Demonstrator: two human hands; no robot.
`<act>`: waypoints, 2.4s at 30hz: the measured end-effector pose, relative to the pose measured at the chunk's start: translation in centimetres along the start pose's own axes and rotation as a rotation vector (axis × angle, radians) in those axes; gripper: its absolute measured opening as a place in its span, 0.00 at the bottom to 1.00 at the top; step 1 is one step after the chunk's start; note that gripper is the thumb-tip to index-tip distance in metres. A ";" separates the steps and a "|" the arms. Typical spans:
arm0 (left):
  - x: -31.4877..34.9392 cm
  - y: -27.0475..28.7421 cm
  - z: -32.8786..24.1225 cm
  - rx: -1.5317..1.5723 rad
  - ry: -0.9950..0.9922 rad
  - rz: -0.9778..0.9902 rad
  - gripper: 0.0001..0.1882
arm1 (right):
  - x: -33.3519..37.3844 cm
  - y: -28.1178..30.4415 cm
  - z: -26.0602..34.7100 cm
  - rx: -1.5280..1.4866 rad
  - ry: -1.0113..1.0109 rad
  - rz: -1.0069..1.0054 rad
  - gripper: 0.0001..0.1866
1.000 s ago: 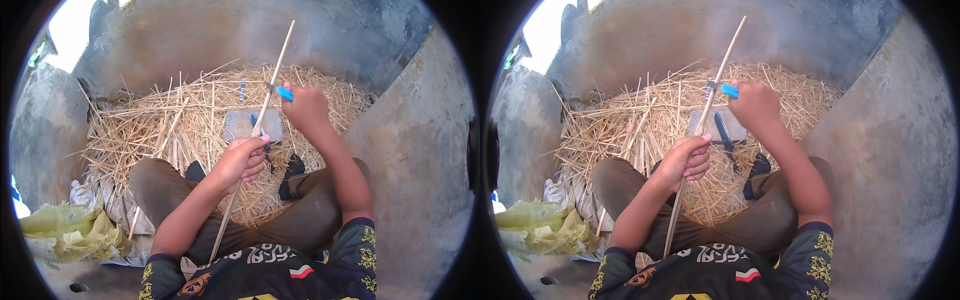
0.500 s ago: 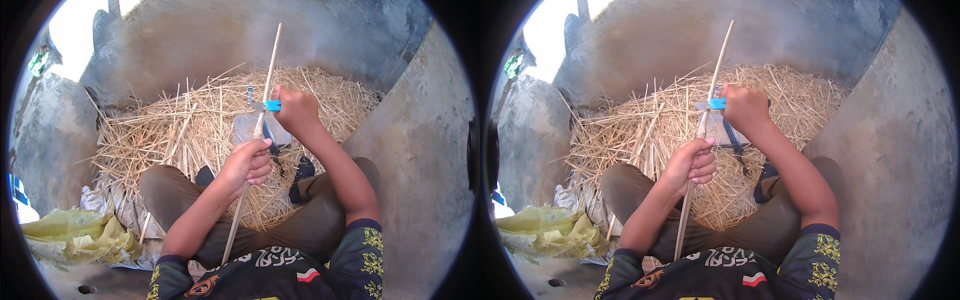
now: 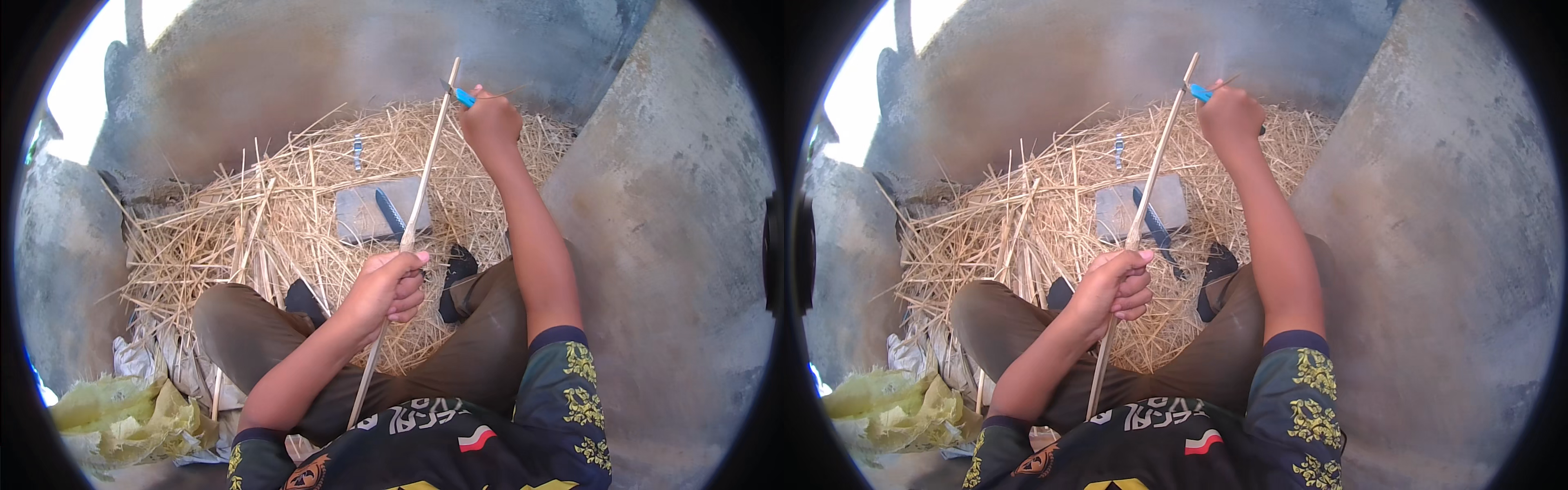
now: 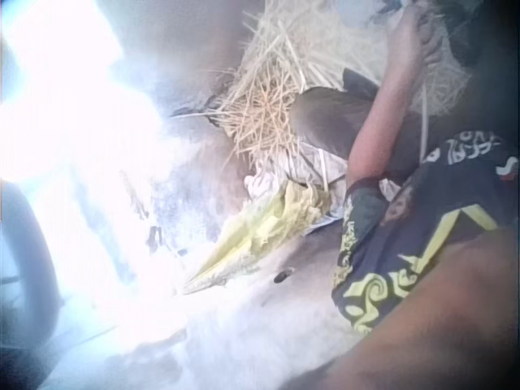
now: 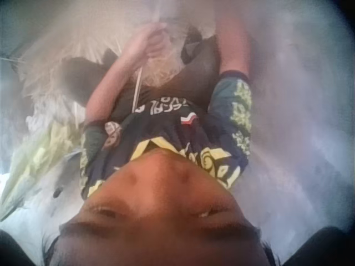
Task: The person sits cross-legged on a bed of straw and uses a blue utility knife to peel the outer layer off a long, thin wooden stick. They hold the stick with their left hand and scrape along its length with the knife in their right hand, creating a pile of shavings.
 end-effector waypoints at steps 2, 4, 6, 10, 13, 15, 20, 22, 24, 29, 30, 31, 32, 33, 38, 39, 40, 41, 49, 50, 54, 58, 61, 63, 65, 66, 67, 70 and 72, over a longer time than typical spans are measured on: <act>-0.5 -0.3 0.3 -0.055 -0.005 -0.040 0.19 | -0.3 0.1 -0.6 0.033 -0.068 0.105 0.19; -0.9 -0.5 0.7 -0.067 0.008 -0.028 0.18 | -0.6 -0.1 -1.4 0.016 -0.126 0.101 0.19; -1.2 -0.3 1.2 -0.072 0.021 -0.028 0.18 | -0.7 -1.0 -2.1 0.005 -0.158 0.097 0.19; -1.6 0.1 1.5 -0.078 0.047 -0.038 0.16 | -0.8 -3.0 -3.5 -0.005 -0.198 0.140 0.19; -1.2 0.4 2.5 -0.175 0.057 -0.136 0.16 | 0.1 -4.9 -3.8 0.067 -0.156 0.146 0.13; -2.1 0.4 1.7 -0.251 0.007 -0.166 0.15 | -0.9 -5.7 -4.1 0.102 -0.106 0.114 0.11; -2.1 1.6 3.1 -0.192 0.065 -0.139 0.13 | 0.3 -7.4 -4.7 0.117 -0.157 0.244 0.11; -1.4 0.6 3.6 -0.263 0.171 -0.088 0.14 | 0.3 -8.3 -6.6 0.186 -0.323 0.255 0.12; 0.8 -1.9 5.8 -0.422 0.190 0.036 0.14 | -0.3 -10.4 -16.6 0.231 -0.363 0.260 0.13; -1.0 2.1 5.7 -0.226 0.186 -0.027 0.15 | 1.0 -6.1 -8.9 -0.106 -0.678 0.150 0.14; -1.5 2.7 4.9 -0.232 0.179 -0.050 0.15 | 1.5 -6.3 -9.3 -0.166 -0.727 0.052 0.16; -1.9 3.0 4.3 -0.243 0.176 -0.077 0.16 | 1.6 -6.8 -9.9 -0.215 -0.726 0.043 0.17; -2.2 2.7 4.0 -0.201 0.161 -0.037 0.16 | 1.2 -7.2 -10.5 -0.263 -0.726 0.033 0.17; -2.4 2.4 3.1 -0.173 0.135 -0.004 0.17 | 0.8 -7.4 -10.5 -0.330 -0.724 0.020 0.18; -2.2 3.1 0.8 -0.095 0.104 -0.014 0.19 | 1.7 -2.1 -2.1 -0.330 -0.308 -0.004 0.19; -2.1 3.3 0.5 -0.077 0.099 0.001 0.18 | 1.9 -2.0 -1.9 -0.274 -0.220 -0.041 0.19; -1.9 3.6 0.2 -0.059 0.094 0.015 0.18 | 1.7 -2.1 -2.0 -0.333 -0.336 -0.014 0.19; -1.8 3.7 0.0 -0.041 0.088 0.028 0.18 | 1.3 -2.2 -2.3 -0.392 -0.452 0.013 0.19; -1.3 3.8 -1.0 -0.018 0.054 0.032 0.16 | 2.9 -2.5 -1.2 -0.262 -0.209 0.031 0.20; -1.4 3.4 -0.8 -0.067 0.028 -0.001 0.16 | 3.0 -2.4 -0.8 -0.259 -0.147 0.004 0.20; -1.4 2.8 0.1 -0.239 -0.049 -0.054 0.18 | 2.9 -2.4 -0.3 -0.168 0.019 -0.003 0.23; -0.7 2.8 2.8 -0.509 -0.181 -0.151 0.24 | 2.8 -2.2 -0.2 -0.166 0.014 0.080 0.28; -0.3 3.2 3.5 -0.695 -0.244 -0.187 0.28 | 2.9 -1.5 0.2 -0.140 -0.042 0.106 0.30; 0.0 2.5 3.8 -0.676 -0.206 -0.166 0.30 | 2.4 -2.0 -0.5 -0.120 -0.043 0.045 0.30; 0.1 2.3 4.0 -0.650 -0.200 -0.153 0.29 | 2.3 -2.6 -0.9 -0.126 -0.046 0.034 0.29; 0.1 2.2 4.3 -0.623 -0.213 -0.154 0.28 | 2.3 -2.2 -0.3 -0.136 -0.041 0.061 0.28; 0.2 2.1 4.6 -0.595 -0.227 -0.156 0.26 | 2.4 -2.0 -0.1 -0.146 -0.035 0.087 0.28; -0.6 2.7 5.8 -0.703 -0.274 -0.170 0.27 | 1.6 -3.3 -1.6 -0.094 -0.062 0.054 0.24; -1.0 3.5 6.0 -0.739 -0.200 -0.190 0.30 | 1.6 -3.8 -2.1 -0.037 -0.051 0.142 0.21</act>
Point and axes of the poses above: each hand's wrist, its own x-axis away from the middle knuckle, its own y-axis out of the back of the hand, z = x × y, the point moved 1 cm from there along -x, towards the middle knuckle, and after that the axes turned 5 degrees about -y, right-handed, at the moved point
